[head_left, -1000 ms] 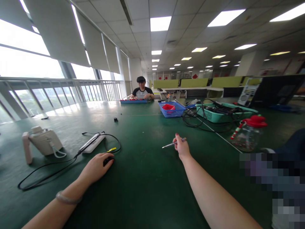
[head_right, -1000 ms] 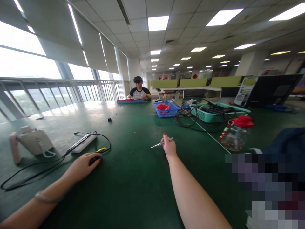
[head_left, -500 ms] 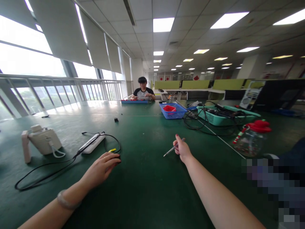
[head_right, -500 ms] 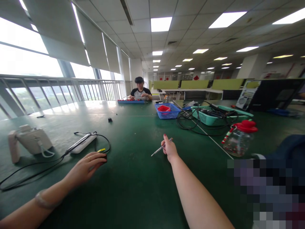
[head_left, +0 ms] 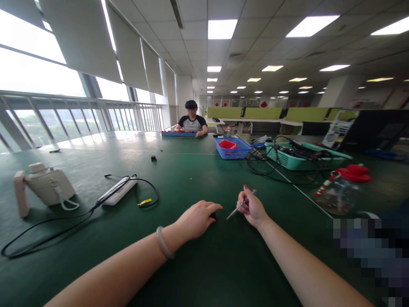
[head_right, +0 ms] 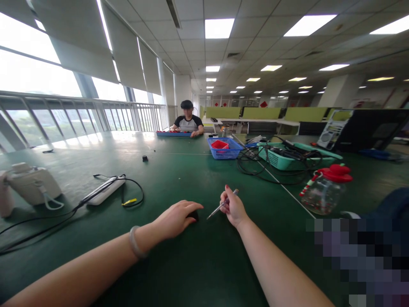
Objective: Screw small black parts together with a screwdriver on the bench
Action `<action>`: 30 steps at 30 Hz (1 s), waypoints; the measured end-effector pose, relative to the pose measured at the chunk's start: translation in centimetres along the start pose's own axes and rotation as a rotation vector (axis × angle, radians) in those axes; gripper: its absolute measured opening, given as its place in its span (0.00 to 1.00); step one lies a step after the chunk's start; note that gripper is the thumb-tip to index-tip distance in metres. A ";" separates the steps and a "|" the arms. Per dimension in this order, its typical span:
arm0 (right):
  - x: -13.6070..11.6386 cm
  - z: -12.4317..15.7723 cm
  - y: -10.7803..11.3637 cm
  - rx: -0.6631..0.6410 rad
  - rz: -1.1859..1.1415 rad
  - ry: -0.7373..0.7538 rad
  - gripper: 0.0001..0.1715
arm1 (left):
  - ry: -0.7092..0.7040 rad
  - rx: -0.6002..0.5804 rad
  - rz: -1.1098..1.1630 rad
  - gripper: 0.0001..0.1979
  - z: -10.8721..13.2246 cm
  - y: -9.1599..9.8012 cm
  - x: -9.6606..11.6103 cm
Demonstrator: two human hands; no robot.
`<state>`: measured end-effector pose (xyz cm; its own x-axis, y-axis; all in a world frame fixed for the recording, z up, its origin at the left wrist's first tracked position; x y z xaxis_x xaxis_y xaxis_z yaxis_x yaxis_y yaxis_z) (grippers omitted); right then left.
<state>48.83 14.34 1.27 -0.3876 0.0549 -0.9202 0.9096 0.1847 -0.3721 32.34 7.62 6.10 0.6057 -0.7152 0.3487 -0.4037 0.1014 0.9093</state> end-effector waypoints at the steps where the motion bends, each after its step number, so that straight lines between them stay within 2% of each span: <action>1: -0.2 0.2 -0.3 0.020 -0.003 0.020 0.30 | 0.012 0.019 0.014 0.23 -0.4 -0.3 -0.1; 5: -0.4 0.9 -2.8 0.040 -0.051 0.073 0.31 | 0.050 0.086 0.073 0.24 -0.5 -0.9 -1.2; 9: 1.1 1.5 -6.0 -0.061 -0.056 0.006 0.32 | 0.085 0.116 0.153 0.24 0.1 -0.9 -2.8; 11: 1.2 1.8 -6.8 -0.080 -0.052 0.012 0.31 | 0.102 0.124 0.195 0.26 0.3 -0.9 -3.5; 16: 0.9 2.2 -7.0 -0.067 -0.081 0.030 0.29 | 0.140 0.125 0.221 0.29 0.3 -0.9 -5.0; 21: 1.0 2.0 -6.1 -0.032 -0.083 0.017 0.28 | 0.156 0.096 0.231 0.23 0.1 -1.1 -5.5; 25: 0.2 2.2 -5.7 0.027 0.024 0.111 0.28 | 0.163 0.086 0.225 0.19 0.1 -0.9 -5.2; 30: -0.5 2.4 -6.0 0.001 0.141 0.198 0.29 | 0.193 0.075 0.217 0.18 0.2 -0.9 -5.2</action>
<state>43.92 10.83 3.67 -0.2783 0.2711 -0.9215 0.9569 0.1609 -0.2416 29.44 11.11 3.38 0.6160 -0.5368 0.5766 -0.5836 0.1808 0.7917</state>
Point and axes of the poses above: each hand's wrist, its own z-axis away from the middle knuckle, its own y-axis out of the back of the hand, x = y × z, the point moved 9 cm from there along -z, towards the middle knuckle, and after that the axes turned 3 degrees about -x, right-handed, at the moved point
